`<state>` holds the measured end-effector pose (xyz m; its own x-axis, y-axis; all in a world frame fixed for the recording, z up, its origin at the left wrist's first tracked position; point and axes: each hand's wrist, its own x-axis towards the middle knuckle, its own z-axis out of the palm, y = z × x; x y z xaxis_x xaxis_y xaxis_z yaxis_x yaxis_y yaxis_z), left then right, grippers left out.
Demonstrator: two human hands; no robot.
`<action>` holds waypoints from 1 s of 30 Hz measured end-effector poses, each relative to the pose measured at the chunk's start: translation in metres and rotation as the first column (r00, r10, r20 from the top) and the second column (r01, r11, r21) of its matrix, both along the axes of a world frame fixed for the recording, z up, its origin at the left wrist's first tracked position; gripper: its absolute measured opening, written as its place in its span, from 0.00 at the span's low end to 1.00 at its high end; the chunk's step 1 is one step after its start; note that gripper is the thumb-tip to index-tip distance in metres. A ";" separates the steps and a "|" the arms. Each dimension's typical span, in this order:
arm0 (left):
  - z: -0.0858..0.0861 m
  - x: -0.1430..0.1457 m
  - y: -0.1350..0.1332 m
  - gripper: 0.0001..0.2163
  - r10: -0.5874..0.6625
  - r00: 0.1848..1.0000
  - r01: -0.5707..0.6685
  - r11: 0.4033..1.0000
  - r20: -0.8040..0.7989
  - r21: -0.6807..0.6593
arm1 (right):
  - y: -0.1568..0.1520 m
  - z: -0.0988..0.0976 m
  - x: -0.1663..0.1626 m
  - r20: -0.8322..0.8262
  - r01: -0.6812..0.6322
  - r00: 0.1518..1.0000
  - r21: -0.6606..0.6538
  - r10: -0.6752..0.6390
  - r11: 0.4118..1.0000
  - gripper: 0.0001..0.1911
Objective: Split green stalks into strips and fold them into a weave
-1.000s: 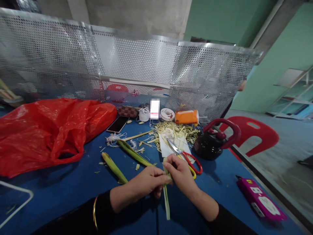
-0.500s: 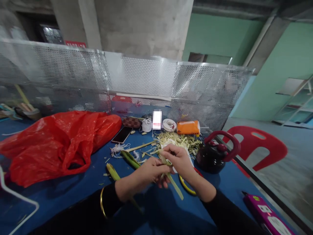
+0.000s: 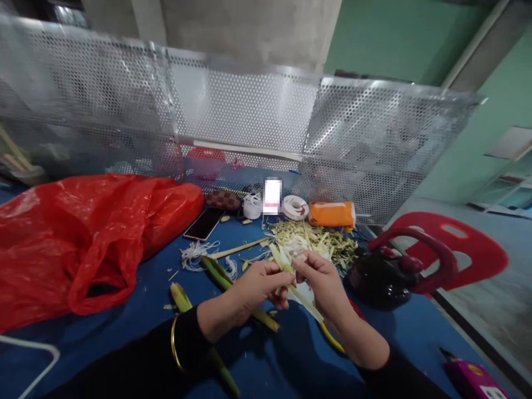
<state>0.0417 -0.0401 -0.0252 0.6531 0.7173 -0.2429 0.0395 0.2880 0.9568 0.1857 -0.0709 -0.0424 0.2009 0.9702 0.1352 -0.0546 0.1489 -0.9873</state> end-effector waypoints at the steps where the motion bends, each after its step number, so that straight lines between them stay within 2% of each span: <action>1: 0.001 0.000 0.000 0.10 -0.018 1.000 0.018 1.000 0.000 -0.006 | 0.001 -0.001 0.000 0.009 0.014 1.000 0.006 -0.014 1.000 0.14; 3: 0.002 -0.001 0.001 0.09 -0.026 1.000 0.026 1.000 -0.001 -0.015 | 0.002 -0.001 0.002 0.064 0.016 0.998 0.017 -0.017 1.000 0.14; 5: 0.004 -0.002 0.000 0.10 0.023 1.000 -0.023 0.999 0.002 -0.034 | 0.000 0.003 0.006 0.183 0.030 0.982 0.049 -0.039 0.998 0.12; 7: 0.006 -0.003 -0.001 0.12 0.105 0.994 -0.103 0.992 0.019 -0.067 | -0.007 0.015 0.011 0.347 0.102 0.925 0.172 -0.157 0.980 0.09; 9: 0.008 -0.003 -0.002 0.15 0.181 0.983 -0.176 0.978 0.041 -0.108 | -0.017 0.029 0.014 0.516 0.146 0.768 0.436 -0.379 0.888 0.08; 10: 0.008 -0.003 -0.003 0.16 0.207 0.977 -0.199 0.972 0.055 -0.128 | -0.023 0.036 0.013 0.569 0.088 0.672 0.574 -0.474 0.814 0.07; 11: 0.008 -0.003 -0.003 0.16 0.230 0.971 -0.218 0.965 0.072 -0.145 | -0.028 0.041 0.012 0.621 -0.024 0.579 0.661 -0.529 0.750 0.06; 13: 0.007 -0.002 -0.005 0.16 0.261 0.957 -0.236 0.955 0.131 -0.177 | -0.035 0.045 0.006 0.755 -0.322 0.362 0.651 -0.547 0.687 0.06; 15: 0.006 -0.001 -0.006 0.16 0.274 0.942 -0.235 0.950 0.193 -0.206 | -0.036 0.040 -0.001 0.800 -0.456 0.152 0.577 -0.580 0.677 0.08; 17: 0.006 -0.001 -0.008 0.15 0.278 0.936 -0.230 0.948 0.217 -0.221 | -0.033 0.031 -0.006 0.804 -0.507 0.027 0.523 -0.594 0.685 0.11; 19: 0.008 -0.002 -0.008 0.14 0.272 0.941 -0.226 0.947 0.199 -0.227 | -0.029 0.021 -0.006 0.774 -0.521 0.006 0.543 -0.633 0.659 0.12; 23: 0.012 -0.004 -0.007 0.13 0.219 0.960 -0.178 0.959 0.176 -0.220 | -0.029 0.012 0.000 0.704 -0.505 0.073 0.637 -0.706 0.583 0.13; 26: 0.013 -0.003 -0.005 0.14 0.181 0.966 -0.151 0.975 0.184 -0.166 | -0.034 0.010 0.001 0.665 -0.497 0.116 0.682 -0.738 0.537 0.13; 30: 0.010 -0.001 -0.006 0.14 0.223 0.953 -0.205 0.973 0.204 -0.106 | -0.037 0.010 -0.003 0.642 -0.484 0.149 0.711 -0.752 0.510 0.13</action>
